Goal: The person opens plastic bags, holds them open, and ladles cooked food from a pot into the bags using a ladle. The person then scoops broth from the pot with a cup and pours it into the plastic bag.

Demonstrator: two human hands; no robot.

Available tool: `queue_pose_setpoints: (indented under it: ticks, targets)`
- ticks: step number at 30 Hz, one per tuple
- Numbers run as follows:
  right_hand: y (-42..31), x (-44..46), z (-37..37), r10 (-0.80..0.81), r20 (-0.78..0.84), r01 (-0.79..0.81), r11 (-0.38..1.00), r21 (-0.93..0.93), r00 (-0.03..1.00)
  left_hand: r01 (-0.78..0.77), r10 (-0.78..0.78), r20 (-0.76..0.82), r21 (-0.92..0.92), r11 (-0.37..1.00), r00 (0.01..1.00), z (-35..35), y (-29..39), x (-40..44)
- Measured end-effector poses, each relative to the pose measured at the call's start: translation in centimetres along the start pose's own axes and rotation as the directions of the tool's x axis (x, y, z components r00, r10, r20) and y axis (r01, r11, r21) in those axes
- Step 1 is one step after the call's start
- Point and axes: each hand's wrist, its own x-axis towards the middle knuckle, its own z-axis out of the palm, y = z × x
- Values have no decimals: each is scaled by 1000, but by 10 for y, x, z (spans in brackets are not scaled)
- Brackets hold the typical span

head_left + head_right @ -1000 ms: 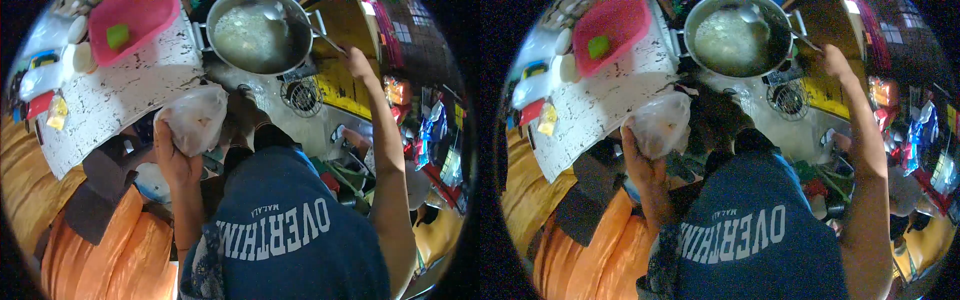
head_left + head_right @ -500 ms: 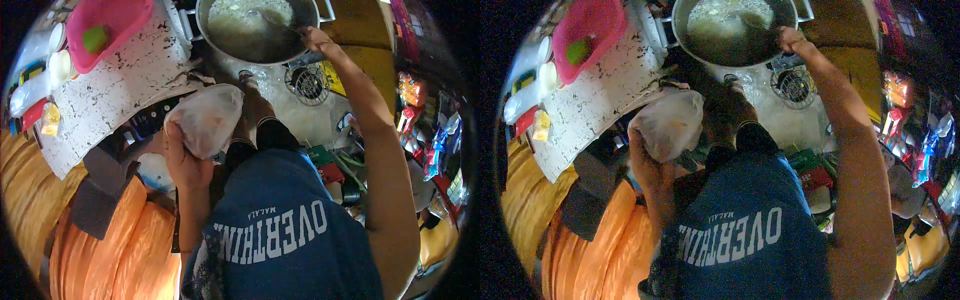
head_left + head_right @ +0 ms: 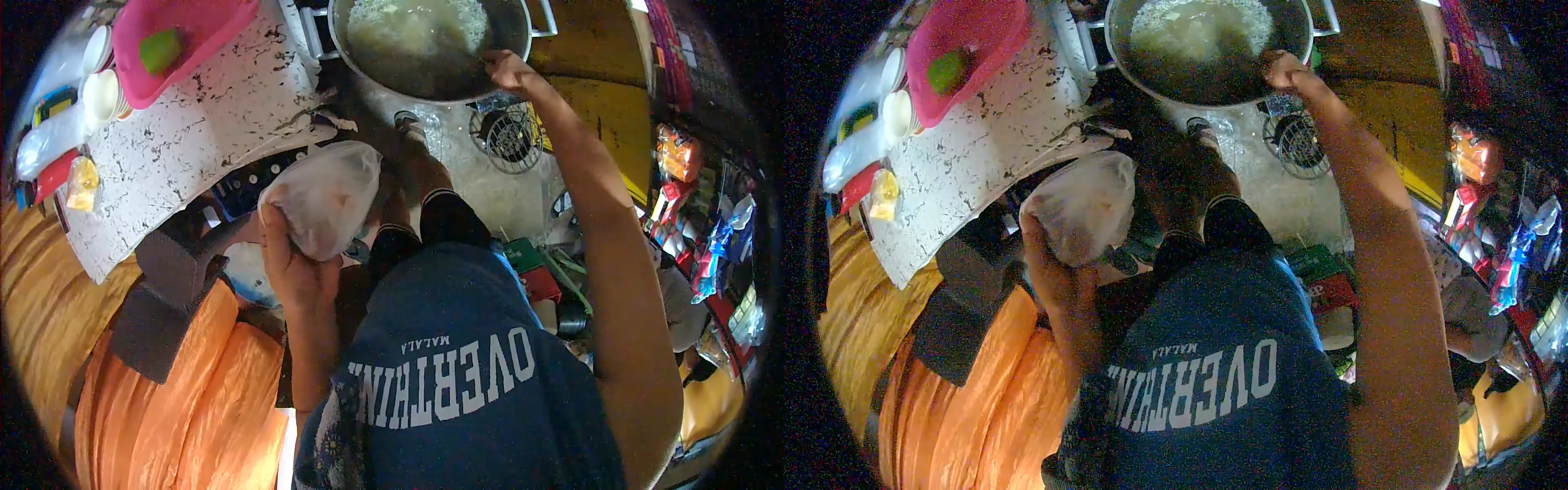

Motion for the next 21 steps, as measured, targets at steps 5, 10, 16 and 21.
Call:
queue_pose_setpoints:
  ticks: [5, 10, 16, 21]
  targets:
    - [-25, 5, -53, 373, 603, -704, 265, 659, 705, 8, -6, -25, 59, 998, 1000, 1, 5, -2]
    - [-16, -18, -78, 465, 374, -441, 40, 896, 802, 14, -12, -60, 24, 1000, 998, 1, 6, -2]
    - [-30, 0, -145, 665, 456, -711, 697, -94, 591, 15, -15, 0, -50, 999, 1000, 2, 3, 0]
    - [-7, -1, -130, 642, 408, -683, 728, -59, 649, 31, -32, -10, -62, 998, 999, -3, -7, 6]
